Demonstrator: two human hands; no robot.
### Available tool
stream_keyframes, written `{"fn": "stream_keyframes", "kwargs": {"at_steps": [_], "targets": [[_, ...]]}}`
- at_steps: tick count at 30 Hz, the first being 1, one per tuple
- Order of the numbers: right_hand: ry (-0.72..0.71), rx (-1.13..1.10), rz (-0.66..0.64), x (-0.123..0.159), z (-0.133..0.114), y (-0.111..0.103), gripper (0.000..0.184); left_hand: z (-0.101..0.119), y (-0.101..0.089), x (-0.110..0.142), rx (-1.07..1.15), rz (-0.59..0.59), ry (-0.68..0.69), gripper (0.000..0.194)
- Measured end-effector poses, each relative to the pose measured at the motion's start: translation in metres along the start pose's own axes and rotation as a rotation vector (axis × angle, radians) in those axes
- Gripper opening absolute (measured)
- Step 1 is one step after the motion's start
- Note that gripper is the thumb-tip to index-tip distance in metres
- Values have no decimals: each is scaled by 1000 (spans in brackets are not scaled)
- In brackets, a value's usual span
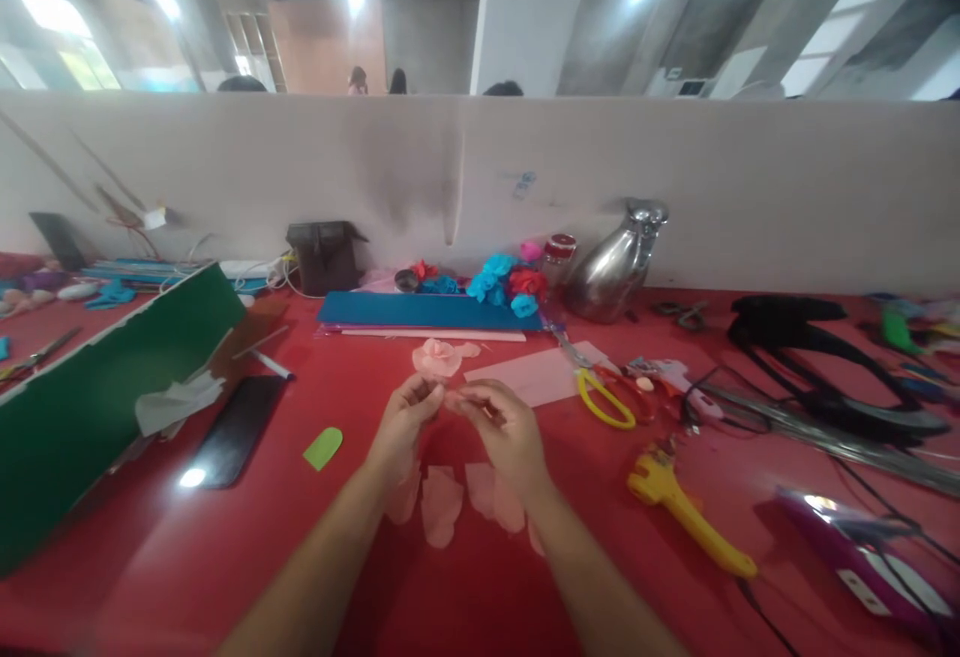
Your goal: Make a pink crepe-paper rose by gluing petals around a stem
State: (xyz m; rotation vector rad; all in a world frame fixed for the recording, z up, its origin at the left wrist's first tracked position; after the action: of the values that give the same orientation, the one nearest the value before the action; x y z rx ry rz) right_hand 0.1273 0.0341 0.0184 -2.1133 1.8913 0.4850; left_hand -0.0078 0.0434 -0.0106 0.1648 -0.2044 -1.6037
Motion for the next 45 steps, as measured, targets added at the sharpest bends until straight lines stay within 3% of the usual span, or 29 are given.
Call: {"fn": "stream_keyframes", "kwargs": {"at_steps": [6,10,15,22,31,38,45], "targets": [[37,-91,150,0,12,-7,26,1,-1,1,-84,48,-1,23],[57,-6,188,-1,11,-10,20,1,-1,2,-82,44,-36,24],[85,67,153,-1,8,-8,25,2,2,3,-79,-10,-53,24],[311,-49,115,2,17,-4,25,2,2,4,-113,-7,-48,22],[279,-111,19,-2,19,0,21,3,-8,0,-224,14,-75,19],[339,-254,-14,-2,26,-1,23,2,-14,-3,-271,11,-106,21],[384,-261,-23,-5,17,-4,18,1,-16,-3,-242,-12,-167,29]]}}
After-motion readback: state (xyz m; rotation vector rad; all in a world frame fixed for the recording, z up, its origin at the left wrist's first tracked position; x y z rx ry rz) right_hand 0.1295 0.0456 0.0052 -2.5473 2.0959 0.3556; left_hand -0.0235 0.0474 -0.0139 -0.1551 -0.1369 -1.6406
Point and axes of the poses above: each hand's wrist, its own x-axis away from the middle knuckle, its own y-axis out of the palm, z = x × y, the point moved 4 cm from there along -x, towards the middle knuckle, and after that the axes turned 15 degrees about -x, right-handed, at the moved point
